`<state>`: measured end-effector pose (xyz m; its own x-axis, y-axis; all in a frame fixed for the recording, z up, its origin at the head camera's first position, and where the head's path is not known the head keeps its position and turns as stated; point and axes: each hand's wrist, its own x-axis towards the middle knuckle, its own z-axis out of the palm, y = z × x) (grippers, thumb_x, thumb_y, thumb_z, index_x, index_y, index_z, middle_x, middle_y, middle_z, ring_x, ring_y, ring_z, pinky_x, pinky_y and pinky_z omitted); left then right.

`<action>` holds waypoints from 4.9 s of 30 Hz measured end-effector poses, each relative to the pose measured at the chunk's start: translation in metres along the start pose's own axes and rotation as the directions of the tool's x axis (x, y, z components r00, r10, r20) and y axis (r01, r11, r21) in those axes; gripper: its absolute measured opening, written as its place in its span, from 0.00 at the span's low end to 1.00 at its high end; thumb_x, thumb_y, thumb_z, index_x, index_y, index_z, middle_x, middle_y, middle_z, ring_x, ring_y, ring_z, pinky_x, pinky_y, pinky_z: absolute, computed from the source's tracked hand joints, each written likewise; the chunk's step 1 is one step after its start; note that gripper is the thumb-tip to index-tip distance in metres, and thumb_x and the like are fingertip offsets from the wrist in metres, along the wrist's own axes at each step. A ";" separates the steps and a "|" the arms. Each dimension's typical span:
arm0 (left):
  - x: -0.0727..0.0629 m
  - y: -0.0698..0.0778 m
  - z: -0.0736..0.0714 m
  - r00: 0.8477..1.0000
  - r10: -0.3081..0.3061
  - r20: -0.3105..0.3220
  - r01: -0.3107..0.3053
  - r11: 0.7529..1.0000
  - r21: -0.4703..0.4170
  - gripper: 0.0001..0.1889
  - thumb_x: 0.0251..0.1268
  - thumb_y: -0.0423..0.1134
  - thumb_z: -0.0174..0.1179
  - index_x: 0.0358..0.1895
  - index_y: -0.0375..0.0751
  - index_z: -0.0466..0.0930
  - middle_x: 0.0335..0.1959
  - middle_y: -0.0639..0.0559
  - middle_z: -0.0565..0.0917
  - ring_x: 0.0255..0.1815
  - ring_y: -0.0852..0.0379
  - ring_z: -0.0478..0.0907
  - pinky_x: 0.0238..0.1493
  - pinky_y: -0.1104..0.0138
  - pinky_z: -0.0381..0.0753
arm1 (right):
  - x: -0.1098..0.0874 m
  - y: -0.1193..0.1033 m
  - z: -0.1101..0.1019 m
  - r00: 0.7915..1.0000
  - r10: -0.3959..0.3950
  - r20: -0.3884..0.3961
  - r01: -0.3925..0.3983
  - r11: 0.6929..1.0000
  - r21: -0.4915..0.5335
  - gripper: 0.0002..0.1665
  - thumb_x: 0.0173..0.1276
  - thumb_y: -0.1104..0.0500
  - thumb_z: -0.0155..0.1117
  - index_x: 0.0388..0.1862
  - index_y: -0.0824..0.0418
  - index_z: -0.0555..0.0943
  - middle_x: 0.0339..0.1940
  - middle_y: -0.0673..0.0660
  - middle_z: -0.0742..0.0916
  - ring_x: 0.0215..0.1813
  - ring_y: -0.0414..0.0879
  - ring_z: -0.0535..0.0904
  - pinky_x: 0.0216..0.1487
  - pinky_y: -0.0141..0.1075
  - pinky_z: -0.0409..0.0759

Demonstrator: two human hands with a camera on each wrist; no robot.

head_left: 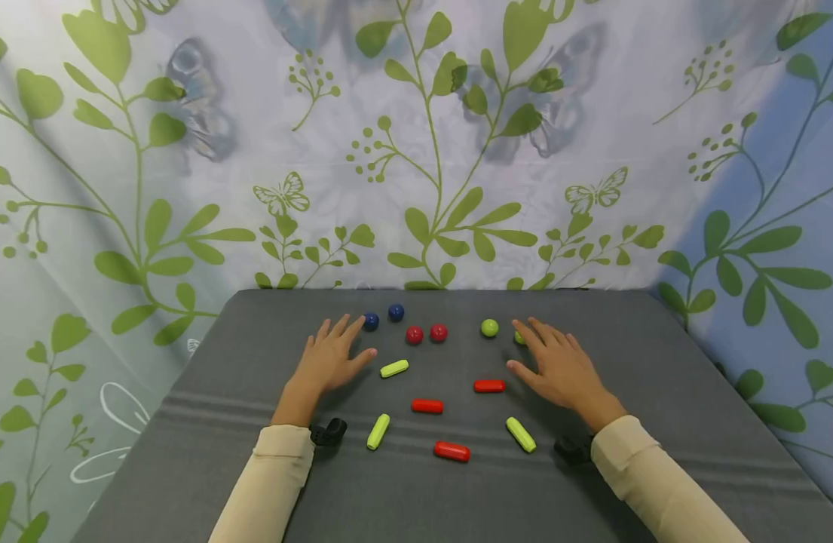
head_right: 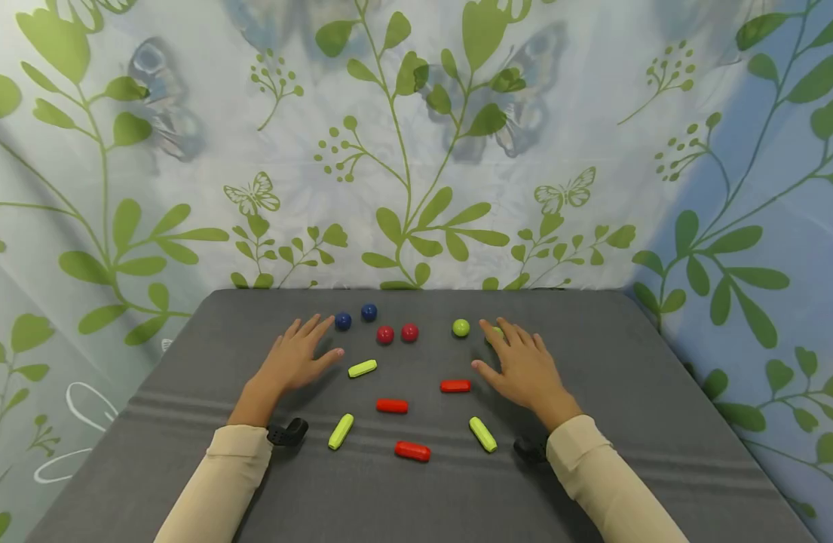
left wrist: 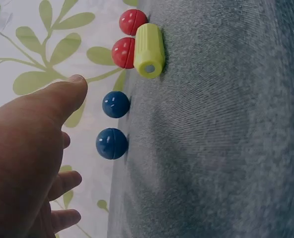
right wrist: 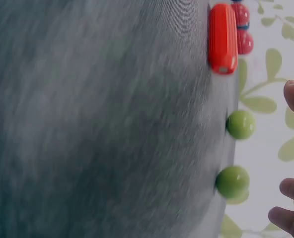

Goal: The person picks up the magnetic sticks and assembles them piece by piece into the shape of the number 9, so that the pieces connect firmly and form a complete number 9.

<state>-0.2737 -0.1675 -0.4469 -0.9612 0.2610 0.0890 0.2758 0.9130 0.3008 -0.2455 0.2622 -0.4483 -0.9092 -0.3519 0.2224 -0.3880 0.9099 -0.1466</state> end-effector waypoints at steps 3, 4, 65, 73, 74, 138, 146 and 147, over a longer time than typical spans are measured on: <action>0.002 0.000 0.002 1.000 0.001 0.009 -0.001 1.000 0.002 0.41 0.73 0.67 0.49 0.81 0.51 0.54 0.80 0.39 0.55 0.78 0.29 0.47 0.68 0.32 0.51 | 0.003 -0.006 -0.001 1.000 -0.021 0.002 0.021 1.000 -0.011 0.48 0.73 0.31 0.55 0.83 0.51 0.55 0.78 0.66 0.63 0.73 0.69 0.62 0.69 0.69 0.53; 0.003 0.000 0.003 1.000 -0.002 0.016 0.002 1.000 0.004 0.41 0.73 0.67 0.49 0.82 0.51 0.54 0.80 0.39 0.55 0.78 0.29 0.47 0.68 0.32 0.51 | 0.004 -0.008 -0.001 1.000 -0.023 0.007 0.023 1.000 -0.016 0.48 0.73 0.31 0.55 0.83 0.51 0.55 0.78 0.66 0.63 0.73 0.69 0.62 0.69 0.69 0.53; 0.025 0.048 0.017 0.944 0.304 0.128 -0.314 0.948 0.060 0.07 0.64 0.44 0.67 0.38 0.48 0.80 0.35 0.57 0.78 0.31 0.59 0.71 0.35 0.60 0.75 | 0.003 -0.026 0.005 0.980 -0.161 -0.115 0.164 0.986 0.012 0.41 0.71 0.39 0.64 0.77 0.56 0.68 0.68 0.61 0.76 0.65 0.62 0.75 0.59 0.60 0.74; 0.028 0.057 0.016 0.938 0.325 0.123 -0.332 0.943 0.038 0.06 0.65 0.44 0.67 0.38 0.49 0.80 0.32 0.59 0.76 0.31 0.58 0.71 0.35 0.61 0.75 | 0.001 -0.027 0.007 0.982 -0.156 -0.109 0.159 0.987 0.017 0.40 0.71 0.39 0.65 0.76 0.56 0.69 0.68 0.61 0.76 0.63 0.62 0.76 0.56 0.60 0.75; 0.028 0.059 0.015 0.937 0.328 0.125 -0.334 0.942 0.036 0.06 0.65 0.44 0.67 0.38 0.49 0.80 0.32 0.59 0.76 0.30 0.58 0.71 0.35 0.61 0.74 | 0.001 -0.026 0.007 0.982 -0.156 -0.108 0.159 0.987 0.016 0.40 0.71 0.39 0.65 0.76 0.56 0.69 0.68 0.61 0.76 0.62 0.62 0.77 0.56 0.60 0.75; 0.058 0.103 0.029 0.875 0.464 0.139 -0.476 0.877 0.068 0.07 0.67 0.45 0.65 0.42 0.50 0.81 0.34 0.60 0.76 0.31 0.60 0.71 0.33 0.66 0.72 | 0.092 0.001 0.031 0.993 -0.113 -0.045 0.121 0.948 0.294 0.16 0.63 0.71 0.73 0.48 0.64 0.81 0.56 0.64 0.81 0.54 0.58 0.78 0.53 0.52 0.78; 0.058 0.105 0.031 0.872 0.469 0.141 -0.481 0.874 0.071 0.06 0.66 0.44 0.66 0.41 0.51 0.80 0.33 0.60 0.75 0.32 0.60 0.71 0.34 0.66 0.73 | 0.089 -0.001 0.029 0.996 -0.087 -0.029 0.091 0.951 0.294 0.14 0.64 0.70 0.72 0.47 0.64 0.80 0.53 0.63 0.81 0.50 0.57 0.78 0.48 0.51 0.78; 0.058 0.105 0.031 0.873 0.467 0.143 -0.480 0.875 0.070 0.06 0.66 0.44 0.66 0.41 0.51 0.80 0.33 0.60 0.75 0.32 0.60 0.71 0.34 0.66 0.72 | 0.089 -0.002 0.029 0.996 -0.084 -0.025 0.087 0.951 0.296 0.14 0.64 0.70 0.72 0.47 0.64 0.80 0.53 0.63 0.81 0.50 0.57 0.78 0.48 0.50 0.78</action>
<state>-0.3006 -0.0464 -0.4392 -0.7103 0.6991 0.0820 0.7020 0.6953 0.1542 -0.3298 0.2228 -0.4558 -0.8696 -0.4212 0.2575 -0.4929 0.7698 -0.4054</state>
